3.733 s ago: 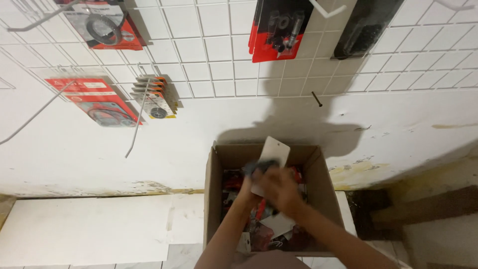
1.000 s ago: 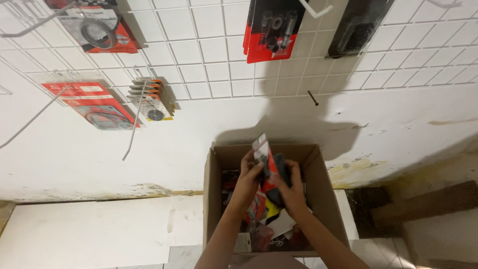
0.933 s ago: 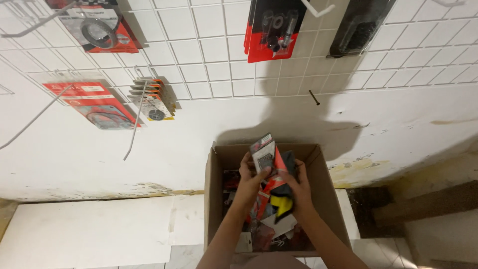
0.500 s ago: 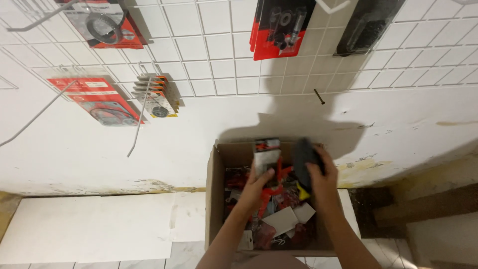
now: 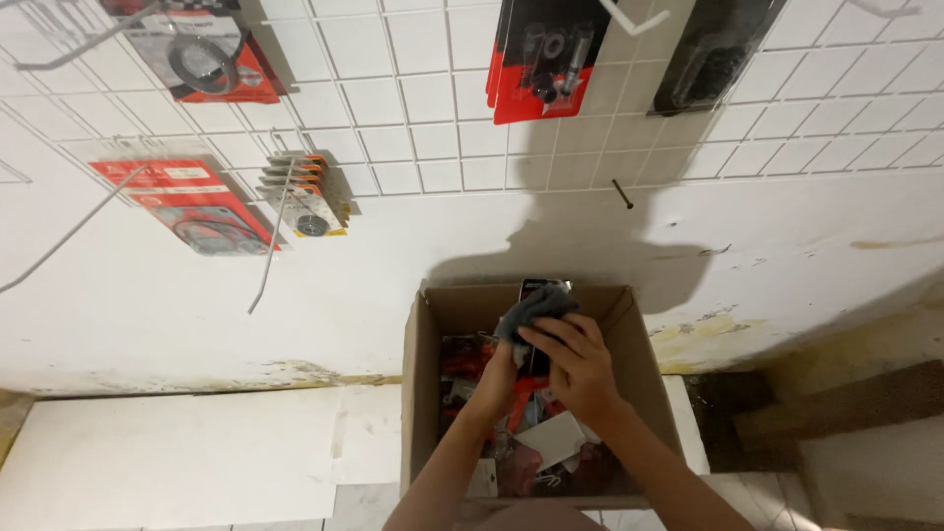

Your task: Cleaning automotive parts with a cloth and hanging them on a wire mesh display rack.

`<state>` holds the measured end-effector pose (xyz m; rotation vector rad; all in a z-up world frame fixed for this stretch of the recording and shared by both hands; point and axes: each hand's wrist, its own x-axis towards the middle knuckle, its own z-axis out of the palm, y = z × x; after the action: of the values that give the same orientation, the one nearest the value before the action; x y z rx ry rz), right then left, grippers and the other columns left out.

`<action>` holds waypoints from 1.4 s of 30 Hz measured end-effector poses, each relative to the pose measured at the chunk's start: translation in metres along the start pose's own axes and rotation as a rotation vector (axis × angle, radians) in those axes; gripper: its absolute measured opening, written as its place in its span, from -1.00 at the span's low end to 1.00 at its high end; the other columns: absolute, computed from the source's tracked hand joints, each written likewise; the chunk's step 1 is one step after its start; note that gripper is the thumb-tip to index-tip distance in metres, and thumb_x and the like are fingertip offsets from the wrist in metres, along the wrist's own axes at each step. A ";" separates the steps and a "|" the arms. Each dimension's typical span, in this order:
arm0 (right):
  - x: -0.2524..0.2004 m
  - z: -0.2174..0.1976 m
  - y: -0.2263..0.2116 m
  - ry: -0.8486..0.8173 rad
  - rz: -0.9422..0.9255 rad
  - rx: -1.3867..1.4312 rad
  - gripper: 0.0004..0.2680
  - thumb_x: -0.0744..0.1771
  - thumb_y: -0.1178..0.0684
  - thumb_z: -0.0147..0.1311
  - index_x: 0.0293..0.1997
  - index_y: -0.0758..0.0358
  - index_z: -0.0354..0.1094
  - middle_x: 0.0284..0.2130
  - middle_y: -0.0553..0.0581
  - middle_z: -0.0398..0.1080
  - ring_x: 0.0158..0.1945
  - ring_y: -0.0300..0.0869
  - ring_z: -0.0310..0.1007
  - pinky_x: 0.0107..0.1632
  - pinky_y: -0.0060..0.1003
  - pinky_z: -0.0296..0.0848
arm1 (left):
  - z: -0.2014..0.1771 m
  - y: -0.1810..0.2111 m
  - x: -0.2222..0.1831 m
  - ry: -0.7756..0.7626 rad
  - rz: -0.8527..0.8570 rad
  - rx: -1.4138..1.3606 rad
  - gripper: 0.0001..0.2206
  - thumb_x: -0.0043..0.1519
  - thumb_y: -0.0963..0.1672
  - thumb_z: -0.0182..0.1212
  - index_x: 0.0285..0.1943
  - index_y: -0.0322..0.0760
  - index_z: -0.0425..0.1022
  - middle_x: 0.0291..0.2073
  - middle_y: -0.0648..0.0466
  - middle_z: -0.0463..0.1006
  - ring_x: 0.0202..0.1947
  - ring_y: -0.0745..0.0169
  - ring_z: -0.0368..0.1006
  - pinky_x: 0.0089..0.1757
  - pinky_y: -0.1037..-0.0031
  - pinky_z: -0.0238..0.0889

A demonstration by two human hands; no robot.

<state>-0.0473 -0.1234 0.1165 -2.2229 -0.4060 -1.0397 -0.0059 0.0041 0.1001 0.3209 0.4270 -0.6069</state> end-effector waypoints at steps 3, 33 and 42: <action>0.000 0.004 0.026 -0.006 -0.042 -0.049 -0.57 0.26 0.40 -0.07 0.11 -0.02 0.55 -0.08 0.08 0.51 0.03 0.13 0.39 0.10 0.03 0.40 | 0.053 0.010 -0.063 -0.117 0.049 0.901 -0.14 0.30 0.30 -0.28 0.64 -0.15 -0.34 0.58 -0.12 -0.30 0.56 -0.12 -0.36 0.41 0.01 -0.53; -0.040 0.002 -0.001 -0.131 0.056 0.143 -0.74 0.26 0.15 0.27 0.03 -0.05 0.58 -0.13 0.05 0.37 -0.05 -0.11 0.33 0.11 -0.11 0.31 | 0.060 0.018 -0.054 0.037 0.239 0.612 -0.11 0.20 0.27 0.00 0.62 -0.16 -0.12 0.54 -0.22 -0.09 0.51 -0.14 -0.12 0.38 0.03 -0.19; -0.048 0.008 0.034 -0.276 0.464 0.325 -0.88 0.28 0.16 0.31 -0.14 0.11 0.62 -0.26 0.08 0.54 -0.04 -0.09 0.45 0.08 -0.07 0.40 | 0.018 0.040 -0.031 -0.034 0.440 0.807 -0.28 0.35 0.19 -0.09 0.59 -0.23 -0.02 0.52 -0.12 0.03 0.48 -0.04 -0.02 0.37 0.08 -0.18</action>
<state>-0.0556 -0.1435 0.0612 -2.0283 -0.1460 -0.3942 0.0014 0.0425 0.1370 1.1404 0.0481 -0.3239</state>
